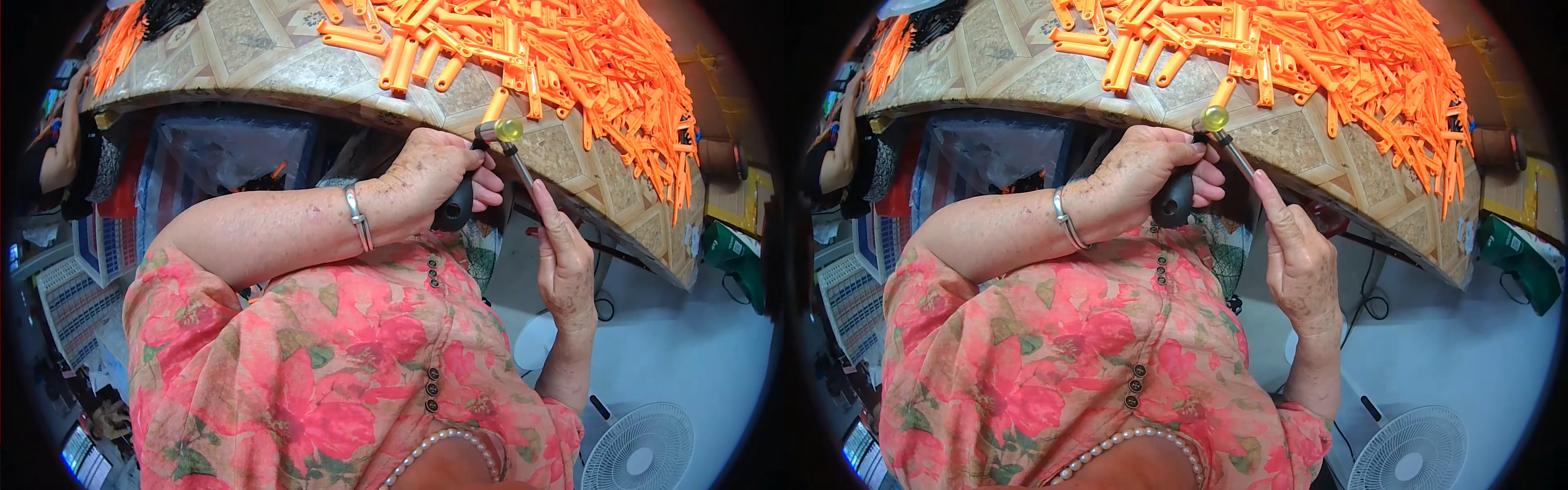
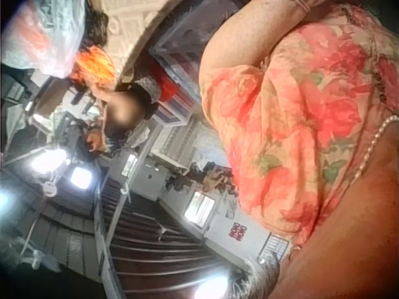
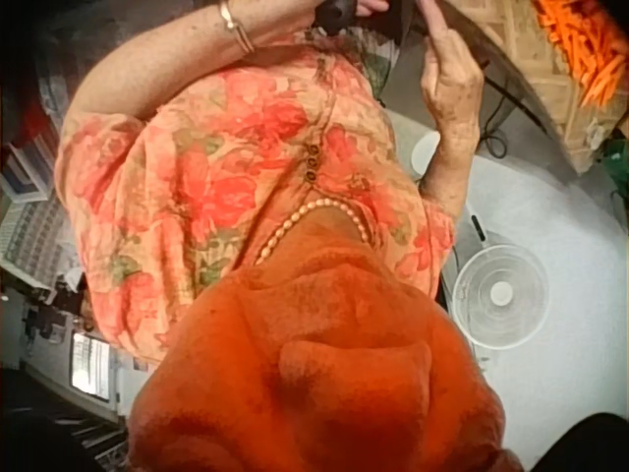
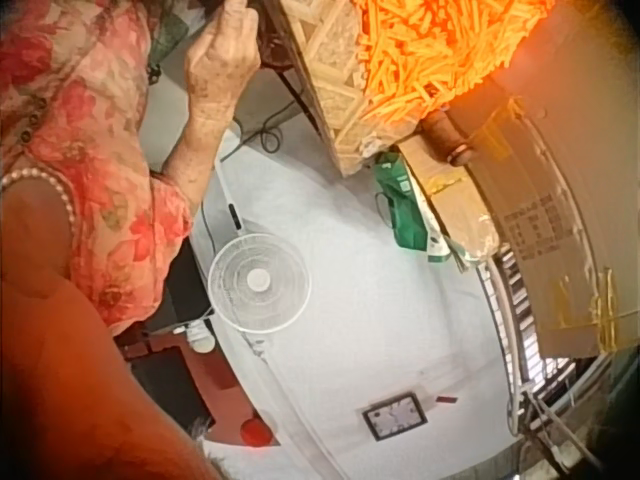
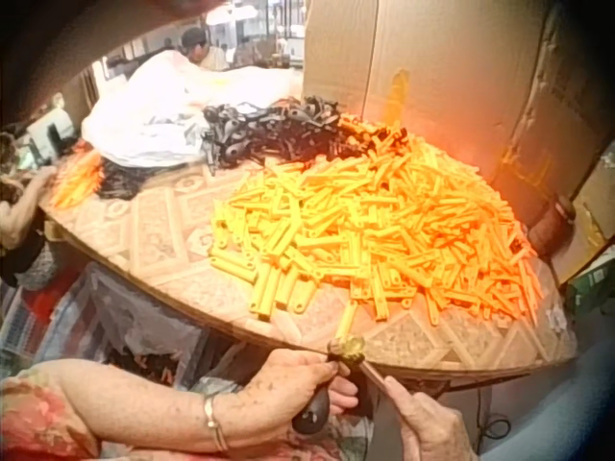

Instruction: The person assembles orange plastic components by inserting them into a black plastic holder and securing them with a hammer. The person repeatedly picks up orange pieces from a pile on the table, fits them into the holder, and taps them into place with a hammer.

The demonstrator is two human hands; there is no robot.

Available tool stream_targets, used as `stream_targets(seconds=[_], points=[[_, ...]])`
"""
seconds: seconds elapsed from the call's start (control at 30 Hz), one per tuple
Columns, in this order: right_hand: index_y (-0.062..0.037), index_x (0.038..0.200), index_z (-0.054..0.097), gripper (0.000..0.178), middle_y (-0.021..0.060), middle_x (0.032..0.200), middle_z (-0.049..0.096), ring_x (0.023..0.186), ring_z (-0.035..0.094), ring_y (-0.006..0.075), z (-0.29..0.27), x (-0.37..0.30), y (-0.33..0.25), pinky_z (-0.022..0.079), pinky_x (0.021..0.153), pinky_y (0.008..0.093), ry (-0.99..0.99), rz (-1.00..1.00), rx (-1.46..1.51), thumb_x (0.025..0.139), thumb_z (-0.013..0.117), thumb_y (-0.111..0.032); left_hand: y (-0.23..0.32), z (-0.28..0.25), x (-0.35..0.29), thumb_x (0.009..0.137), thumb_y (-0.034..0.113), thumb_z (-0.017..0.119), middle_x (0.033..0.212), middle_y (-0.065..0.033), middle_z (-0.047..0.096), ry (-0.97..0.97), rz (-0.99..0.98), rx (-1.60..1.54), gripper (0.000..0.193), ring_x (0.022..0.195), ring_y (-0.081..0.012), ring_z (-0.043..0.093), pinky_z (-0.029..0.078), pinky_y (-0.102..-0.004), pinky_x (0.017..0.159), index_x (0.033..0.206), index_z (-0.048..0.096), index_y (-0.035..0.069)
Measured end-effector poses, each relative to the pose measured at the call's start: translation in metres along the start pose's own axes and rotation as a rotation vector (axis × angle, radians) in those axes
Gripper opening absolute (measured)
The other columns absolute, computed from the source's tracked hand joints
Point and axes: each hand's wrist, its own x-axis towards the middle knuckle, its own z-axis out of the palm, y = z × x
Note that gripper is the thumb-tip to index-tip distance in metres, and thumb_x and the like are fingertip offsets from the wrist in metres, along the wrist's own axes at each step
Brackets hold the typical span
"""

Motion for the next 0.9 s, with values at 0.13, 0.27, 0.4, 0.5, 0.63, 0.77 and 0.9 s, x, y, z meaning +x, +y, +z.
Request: stream_targets(seconds=[0.13, 0.27, 0.4, 0.5, 0.63, 0.77, 0.9], points=[[-0.0180, 0.142, 0.048, 0.063, 0.0153, 0.096, 0.063, 0.079, 0.063, 0.0293, 0.001, -0.003, 0.002, 0.052, 0.072, 0.0364, 0.140, -0.007, 0.081, 0.086, 0.054, 0.010, 0.001, 0.002, -0.004, 0.096, 0.013, 0.051, 0.085, -0.0176, 0.069, 0.024, -0.017, 0.008, 0.023, 0.072, -0.0213, 0.070, 0.060, -0.0303, 0.064, 0.102, 0.060, -0.007], [-0.0134, 0.142, 0.048, 0.062, 0.0171, 0.100, 0.064, 0.081, 0.064, 0.0289, 0.011, -0.011, 0.009, 0.052, 0.075, 0.0343, 0.093, -0.023, 0.084, 0.085, 0.052, 0.011, 0.001, 0.001, -0.003, 0.096, 0.013, 0.051, 0.086, -0.0185, 0.069, 0.011, -0.007, 0.003, 0.023, 0.073, -0.0220, 0.070, 0.060, -0.0306, 0.065, 0.102, 0.060, -0.008], [-0.0148, 0.142, 0.048, 0.063, 0.0157, 0.095, 0.063, 0.077, 0.062, 0.0291, 0.009, -0.008, 0.007, 0.052, 0.072, 0.0362, 0.051, 0.000, 0.090, 0.084, 0.052, 0.011, 0.000, 0.000, -0.001, 0.097, 0.013, 0.051, 0.088, -0.0190, 0.069, -0.002, 0.000, -0.004, 0.024, 0.073, -0.0221, 0.071, 0.060, -0.0305, 0.066, 0.103, 0.059, -0.009], [-0.0165, 0.142, 0.048, 0.064, 0.0148, 0.092, 0.062, 0.075, 0.062, 0.0294, 0.008, -0.015, 0.007, 0.051, 0.070, 0.0370, 0.179, -0.017, 0.084, 0.084, 0.053, 0.010, 0.001, 0.000, -0.002, 0.097, 0.013, 0.050, 0.088, -0.0188, 0.069, 0.003, 0.004, -0.001, 0.024, 0.074, -0.0221, 0.071, 0.060, -0.0304, 0.066, 0.104, 0.059, -0.008], [-0.0155, 0.142, 0.048, 0.061, 0.0154, 0.096, 0.064, 0.080, 0.063, 0.0298, 0.010, -0.013, 0.004, 0.051, 0.073, 0.0360, 0.053, -0.008, 0.022, 0.086, 0.054, 0.008, -0.001, 0.000, 0.000, 0.097, 0.013, 0.050, 0.087, -0.0187, 0.069, -0.014, 0.009, -0.011, 0.024, 0.074, -0.0220, 0.071, 0.059, -0.0306, 0.066, 0.104, 0.059, -0.008], [-0.0160, 0.142, 0.048, 0.060, 0.0155, 0.098, 0.065, 0.080, 0.064, 0.0322, 0.010, -0.010, -0.003, 0.052, 0.073, 0.0384, 0.064, -0.014, 0.100, 0.087, 0.053, 0.007, 0.001, -0.001, -0.001, 0.097, 0.013, 0.050, 0.087, -0.0187, 0.069, -0.010, -0.005, 0.010, 0.023, 0.074, -0.0219, 0.071, 0.059, -0.0305, 0.066, 0.104, 0.059, -0.007], [-0.0164, 0.142, 0.047, 0.062, 0.0153, 0.098, 0.065, 0.079, 0.064, 0.0325, 0.007, -0.008, -0.006, 0.052, 0.071, 0.0396, 0.146, -0.018, 0.039, 0.086, 0.053, 0.009, 0.001, 0.001, -0.002, 0.097, 0.013, 0.050, 0.088, -0.0192, 0.069, 0.013, -0.015, 0.015, 0.023, 0.074, -0.0224, 0.071, 0.059, -0.0310, 0.066, 0.104, 0.060, -0.007]])
